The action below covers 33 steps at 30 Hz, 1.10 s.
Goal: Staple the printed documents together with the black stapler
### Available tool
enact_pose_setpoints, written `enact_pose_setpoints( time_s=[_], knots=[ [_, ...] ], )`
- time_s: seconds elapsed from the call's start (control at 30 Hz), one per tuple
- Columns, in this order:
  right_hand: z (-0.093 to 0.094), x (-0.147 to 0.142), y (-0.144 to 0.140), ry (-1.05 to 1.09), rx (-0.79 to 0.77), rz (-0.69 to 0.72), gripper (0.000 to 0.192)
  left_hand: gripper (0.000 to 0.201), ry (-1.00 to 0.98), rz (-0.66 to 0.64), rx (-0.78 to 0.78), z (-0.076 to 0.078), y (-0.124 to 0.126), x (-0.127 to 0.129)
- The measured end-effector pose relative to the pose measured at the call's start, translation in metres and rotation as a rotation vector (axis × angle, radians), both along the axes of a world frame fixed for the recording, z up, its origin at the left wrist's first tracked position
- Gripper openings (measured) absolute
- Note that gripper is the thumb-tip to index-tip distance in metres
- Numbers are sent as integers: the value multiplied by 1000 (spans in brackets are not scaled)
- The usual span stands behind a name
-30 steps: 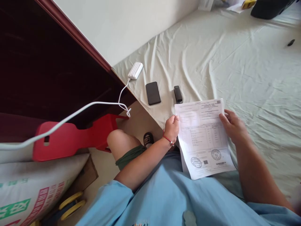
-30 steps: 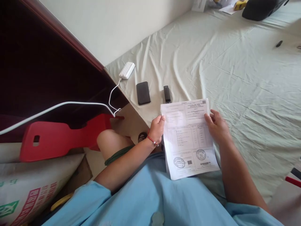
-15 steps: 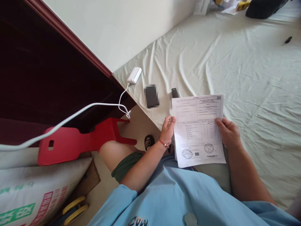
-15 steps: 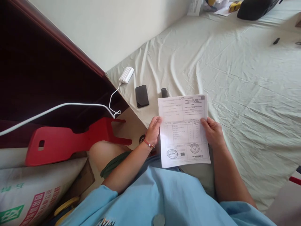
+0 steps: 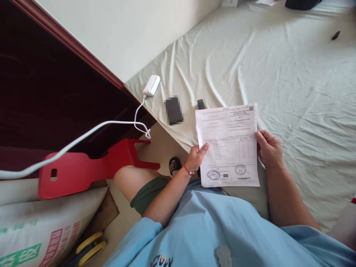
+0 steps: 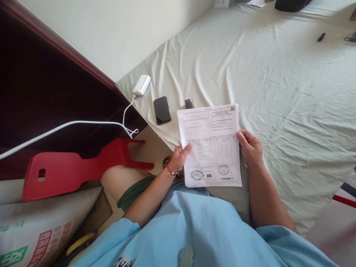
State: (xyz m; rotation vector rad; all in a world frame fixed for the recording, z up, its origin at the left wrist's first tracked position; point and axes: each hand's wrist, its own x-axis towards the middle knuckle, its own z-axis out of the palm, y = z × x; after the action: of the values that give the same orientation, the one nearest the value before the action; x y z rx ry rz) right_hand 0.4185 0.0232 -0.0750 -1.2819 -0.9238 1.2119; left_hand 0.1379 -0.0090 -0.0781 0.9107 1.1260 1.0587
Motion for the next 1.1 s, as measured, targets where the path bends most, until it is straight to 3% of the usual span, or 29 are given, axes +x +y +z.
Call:
enact_pose_setpoints(
  time_s=[0.6, 1.1],
  knots=[
    [15, -10, 2, 73, -26, -67, 42, 54, -8, 5, -16, 3, -4, 7],
    [3, -5, 3, 71, -16, -45, 39, 54, -60, 49, -55, 6, 0, 9]
  ],
)
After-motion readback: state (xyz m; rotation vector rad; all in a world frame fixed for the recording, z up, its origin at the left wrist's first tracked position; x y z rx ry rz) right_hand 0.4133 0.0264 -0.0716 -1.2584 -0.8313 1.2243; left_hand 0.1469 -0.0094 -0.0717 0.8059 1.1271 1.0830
